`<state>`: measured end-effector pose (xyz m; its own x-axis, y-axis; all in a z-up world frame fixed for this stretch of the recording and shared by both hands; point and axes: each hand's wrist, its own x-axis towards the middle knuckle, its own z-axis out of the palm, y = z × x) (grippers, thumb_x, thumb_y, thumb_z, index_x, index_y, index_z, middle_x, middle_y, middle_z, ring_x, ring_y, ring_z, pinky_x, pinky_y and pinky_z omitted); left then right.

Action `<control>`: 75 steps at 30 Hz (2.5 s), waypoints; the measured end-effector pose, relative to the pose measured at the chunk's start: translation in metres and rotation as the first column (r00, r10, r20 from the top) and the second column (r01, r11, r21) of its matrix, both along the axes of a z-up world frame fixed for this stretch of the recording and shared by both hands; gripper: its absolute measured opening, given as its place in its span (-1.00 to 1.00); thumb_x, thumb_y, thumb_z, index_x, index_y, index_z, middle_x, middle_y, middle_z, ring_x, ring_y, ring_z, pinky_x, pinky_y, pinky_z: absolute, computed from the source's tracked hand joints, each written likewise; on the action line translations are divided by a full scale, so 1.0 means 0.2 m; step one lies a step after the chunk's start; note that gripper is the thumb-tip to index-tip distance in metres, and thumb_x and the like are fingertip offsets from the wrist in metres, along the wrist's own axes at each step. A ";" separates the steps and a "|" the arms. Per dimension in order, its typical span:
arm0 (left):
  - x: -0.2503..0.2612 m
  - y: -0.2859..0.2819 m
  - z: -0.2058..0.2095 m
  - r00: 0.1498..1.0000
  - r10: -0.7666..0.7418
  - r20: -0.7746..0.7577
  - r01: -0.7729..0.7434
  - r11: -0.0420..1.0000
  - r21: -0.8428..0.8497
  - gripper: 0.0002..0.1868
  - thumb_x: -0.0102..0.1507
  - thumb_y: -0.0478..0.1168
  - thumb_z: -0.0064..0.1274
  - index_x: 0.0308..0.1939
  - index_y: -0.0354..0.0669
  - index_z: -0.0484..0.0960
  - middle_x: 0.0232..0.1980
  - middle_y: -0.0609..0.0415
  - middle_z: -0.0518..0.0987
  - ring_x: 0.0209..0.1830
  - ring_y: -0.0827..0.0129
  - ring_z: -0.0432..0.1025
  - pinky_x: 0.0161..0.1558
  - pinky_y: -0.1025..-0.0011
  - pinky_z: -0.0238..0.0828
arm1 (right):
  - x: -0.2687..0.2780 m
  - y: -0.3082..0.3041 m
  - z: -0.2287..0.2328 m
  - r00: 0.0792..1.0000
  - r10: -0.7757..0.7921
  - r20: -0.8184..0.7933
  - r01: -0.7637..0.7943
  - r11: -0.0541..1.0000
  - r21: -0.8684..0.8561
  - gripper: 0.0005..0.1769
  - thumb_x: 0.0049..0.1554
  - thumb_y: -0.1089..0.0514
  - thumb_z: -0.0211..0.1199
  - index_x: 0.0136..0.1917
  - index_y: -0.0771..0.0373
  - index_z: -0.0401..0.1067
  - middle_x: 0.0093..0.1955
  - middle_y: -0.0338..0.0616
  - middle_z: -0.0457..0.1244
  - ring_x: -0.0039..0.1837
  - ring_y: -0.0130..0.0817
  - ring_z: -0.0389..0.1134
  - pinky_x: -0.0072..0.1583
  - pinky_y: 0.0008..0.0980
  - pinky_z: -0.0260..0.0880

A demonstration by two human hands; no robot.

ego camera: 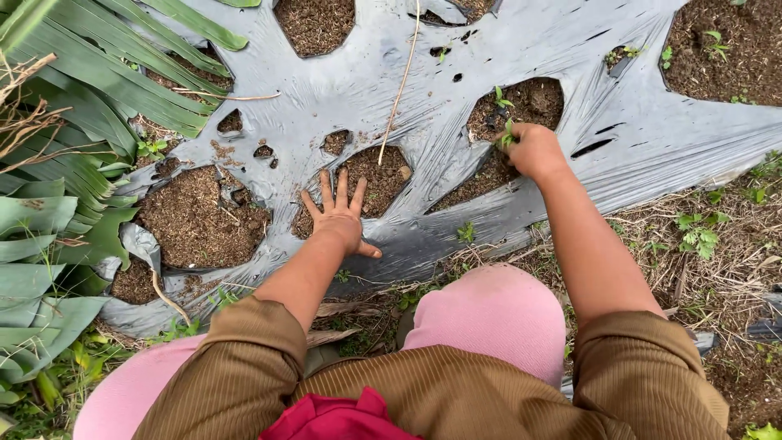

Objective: Weeding a vegetable garden bed by pulling weeds through holes in plastic mulch

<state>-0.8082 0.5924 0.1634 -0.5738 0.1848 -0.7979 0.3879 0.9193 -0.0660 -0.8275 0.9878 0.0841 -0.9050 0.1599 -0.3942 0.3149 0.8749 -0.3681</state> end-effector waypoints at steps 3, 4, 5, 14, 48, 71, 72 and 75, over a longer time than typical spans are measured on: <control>0.00 0.00 -0.01 1.000 0.000 0.003 0.000 1.000 0.000 0.67 -0.14 0.62 0.30 0.65 0.16 -0.55 0.68 -0.11 -0.64 0.61 -0.31 -0.78 0.37 -0.57 -0.70 | -0.10 0.02 0.05 0.921 -0.385 0.058 0.359 0.783 -0.507 -0.72 0.23 0.24 0.29 0.22 0.30 0.50 -0.16 0.04 0.37 -0.27 -0.41 0.46 -0.11 -0.51 0.54; 0.00 0.00 -0.01 1.000 0.000 -0.002 0.000 1.000 -0.001 0.67 -0.14 0.61 0.31 0.65 0.16 -0.54 0.69 -0.10 -0.63 0.61 -0.30 -0.75 0.38 -0.56 -0.68 | -0.15 0.06 -0.03 0.889 -0.458 -0.004 0.390 0.761 -0.519 -0.77 0.25 0.21 0.29 0.18 0.24 0.52 -0.22 -0.03 0.37 -0.29 -0.44 0.47 -0.15 -0.55 0.56; 0.00 0.01 -0.01 1.000 0.001 -0.007 -0.001 1.000 -0.001 0.67 -0.14 0.61 0.31 0.66 0.16 -0.53 0.69 -0.10 -0.62 0.62 -0.30 -0.73 0.39 -0.56 -0.67 | -0.20 0.10 -0.11 0.847 -0.528 -0.065 0.418 0.736 -0.532 -0.82 0.26 0.18 0.30 0.14 0.19 0.53 -0.28 -0.10 0.37 -0.31 -0.47 0.49 -0.19 -0.58 0.58; -0.05 0.05 -0.01 0.993 0.015 0.116 -0.001 0.992 -0.123 0.74 -0.19 0.66 0.26 0.58 0.26 -0.77 0.62 0.01 -0.89 0.53 -0.28 -0.95 0.34 -0.57 -0.75 | -0.27 0.01 -0.28 0.856 -0.392 -0.336 0.313 0.911 -0.268 -0.96 0.11 0.06 0.42 -0.14 -0.06 0.59 -0.21 -0.26 0.38 -0.21 -0.38 0.29 -0.18 -0.28 0.26; 0.03 -0.03 -0.11 0.997 0.016 -0.081 -0.011 0.998 0.060 0.69 -0.22 0.59 0.35 0.66 0.22 -0.48 0.69 -0.05 -0.63 0.61 -0.27 -0.78 0.38 -0.57 -0.73 | 0.81 -0.41 -0.15 0.742 0.519 -0.426 -0.515 0.847 0.135 -0.70 0.17 0.22 0.29 0.17 0.03 0.39 0.20 -0.05 0.18 0.20 -0.04 0.30 0.26 -0.17 0.39; -0.28 -0.12 -0.22 0.854 0.282 -0.437 -0.007 0.846 0.533 0.10 0.17 0.65 -0.12 0.57 0.09 0.12 0.30 -0.01 0.45 0.59 0.04 0.03 0.43 -0.49 -0.25 | 0.13 -0.19 0.43 0.759 -0.625 -0.180 0.189 0.476 -0.859 -0.74 0.15 0.34 0.43 0.11 0.25 0.49 0.04 -0.09 0.35 -0.02 -0.52 0.41 0.00 -0.54 0.55; -0.37 -0.09 -0.19 0.850 0.290 -0.440 -0.009 0.843 0.538 0.10 0.17 0.65 -0.12 0.57 0.09 0.12 0.30 -0.01 0.45 0.59 0.04 0.03 0.43 -0.49 -0.25 | 0.02 -0.21 0.46 0.762 -0.620 -0.188 0.182 0.483 -0.857 -0.74 0.15 0.34 0.43 0.11 0.25 0.49 0.04 -0.09 0.35 -0.02 -0.52 0.41 0.00 -0.54 0.55; -0.58 -0.01 -0.08 0.749 0.518 -0.413 -0.210 0.777 0.594 -0.09 0.22 0.55 0.04 0.43 0.12 0.27 0.18 0.09 0.47 0.44 0.15 0.21 0.49 -0.38 -0.26 | -0.29 -0.28 0.48 0.808 -0.574 -0.132 0.186 0.461 -0.868 -0.81 0.22 0.36 0.29 0.13 0.33 0.50 0.01 -0.06 0.28 -0.06 -0.46 0.35 -0.05 -0.52 0.65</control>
<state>-0.9234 0.5903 0.1477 -0.9701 0.1317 -0.2039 0.0560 0.9387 0.3400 -0.8851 0.9328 0.1800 -0.9218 0.3270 -0.2083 0.2114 -0.0263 -0.9770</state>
